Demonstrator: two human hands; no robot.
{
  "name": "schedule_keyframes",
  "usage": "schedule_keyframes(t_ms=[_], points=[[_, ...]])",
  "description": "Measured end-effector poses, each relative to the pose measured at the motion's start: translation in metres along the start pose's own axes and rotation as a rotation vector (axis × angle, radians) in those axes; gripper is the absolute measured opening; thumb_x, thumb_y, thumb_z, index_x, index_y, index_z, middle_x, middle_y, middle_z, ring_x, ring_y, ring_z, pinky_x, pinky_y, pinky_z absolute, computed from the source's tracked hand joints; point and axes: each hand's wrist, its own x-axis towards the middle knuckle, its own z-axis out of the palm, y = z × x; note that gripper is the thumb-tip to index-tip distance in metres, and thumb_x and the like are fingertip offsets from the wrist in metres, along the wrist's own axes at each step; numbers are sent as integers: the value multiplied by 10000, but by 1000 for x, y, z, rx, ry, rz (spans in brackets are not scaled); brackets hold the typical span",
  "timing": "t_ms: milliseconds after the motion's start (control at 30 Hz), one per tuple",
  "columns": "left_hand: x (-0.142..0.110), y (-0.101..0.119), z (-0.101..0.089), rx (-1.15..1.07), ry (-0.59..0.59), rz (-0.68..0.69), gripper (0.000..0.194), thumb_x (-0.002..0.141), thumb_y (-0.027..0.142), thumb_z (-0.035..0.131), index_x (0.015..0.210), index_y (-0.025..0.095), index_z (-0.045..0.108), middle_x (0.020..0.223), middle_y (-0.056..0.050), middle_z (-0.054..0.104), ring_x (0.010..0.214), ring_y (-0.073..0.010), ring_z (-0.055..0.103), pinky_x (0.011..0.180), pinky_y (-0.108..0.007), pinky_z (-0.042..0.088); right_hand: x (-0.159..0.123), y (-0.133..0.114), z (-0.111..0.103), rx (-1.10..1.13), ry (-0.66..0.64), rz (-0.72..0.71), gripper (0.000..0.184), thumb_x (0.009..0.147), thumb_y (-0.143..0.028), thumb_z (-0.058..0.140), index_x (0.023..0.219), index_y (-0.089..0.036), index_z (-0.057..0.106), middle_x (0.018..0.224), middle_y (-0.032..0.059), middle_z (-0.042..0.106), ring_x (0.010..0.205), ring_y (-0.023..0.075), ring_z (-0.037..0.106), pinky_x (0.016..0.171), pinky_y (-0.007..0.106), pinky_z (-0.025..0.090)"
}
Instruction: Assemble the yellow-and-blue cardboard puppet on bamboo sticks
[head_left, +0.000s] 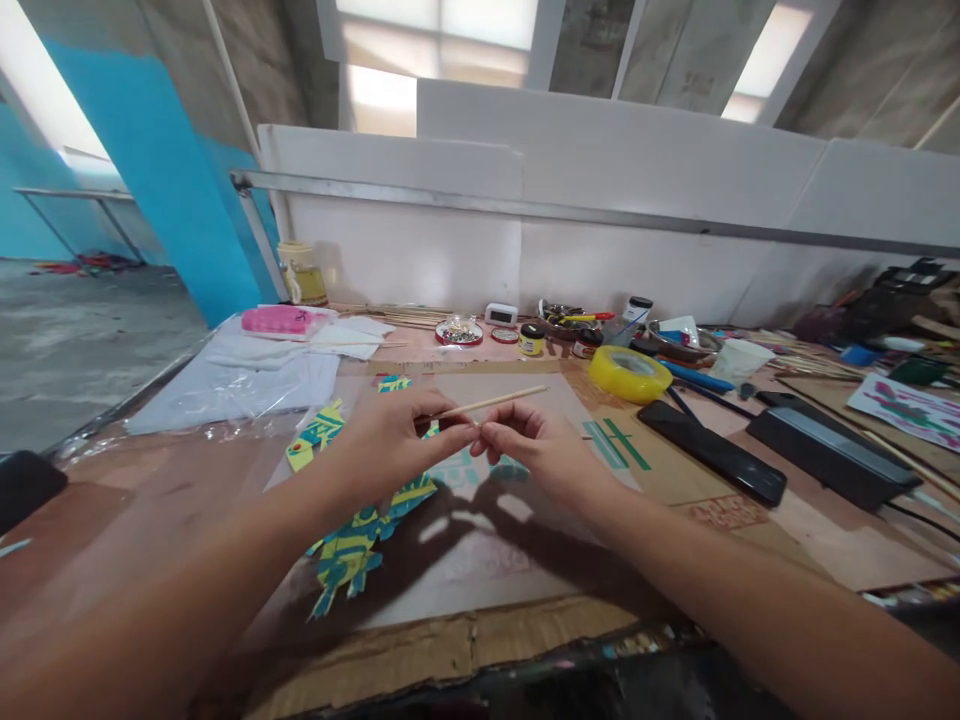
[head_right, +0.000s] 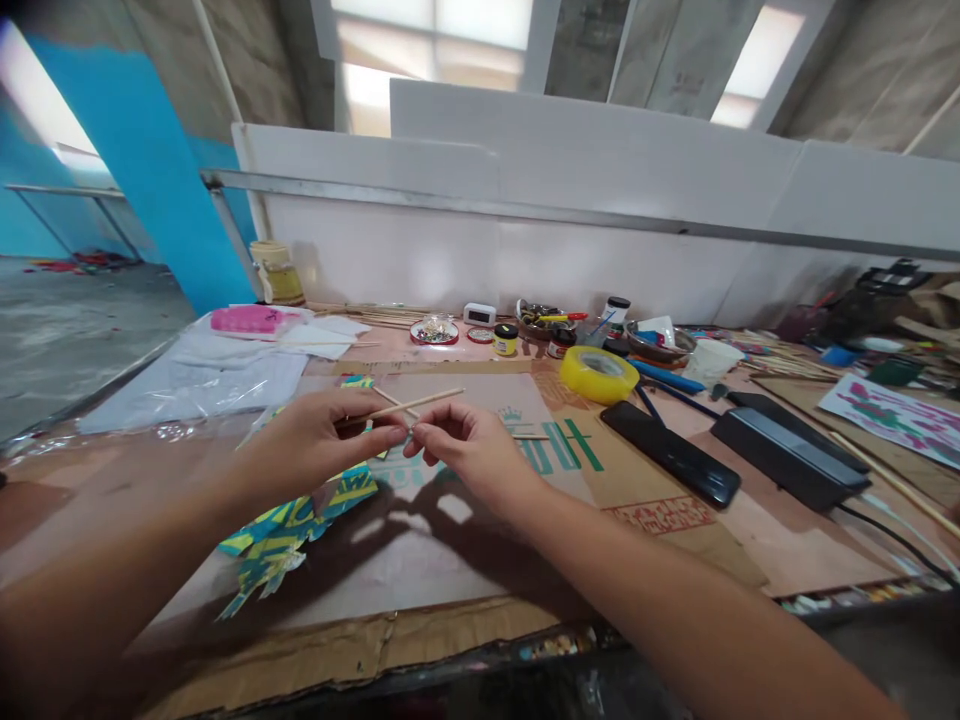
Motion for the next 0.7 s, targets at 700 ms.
schedule_keyframes(t_ms=[700], points=[[1,3,14,-53,31,-131,211,834,337,574,746,203,711,606,41,582,550,-100,412,531,-230,297,-5,-2,4,203,-36,129,186,758,-331,774,782,-163,698,714,12,664,678,120,572,664,266,442]])
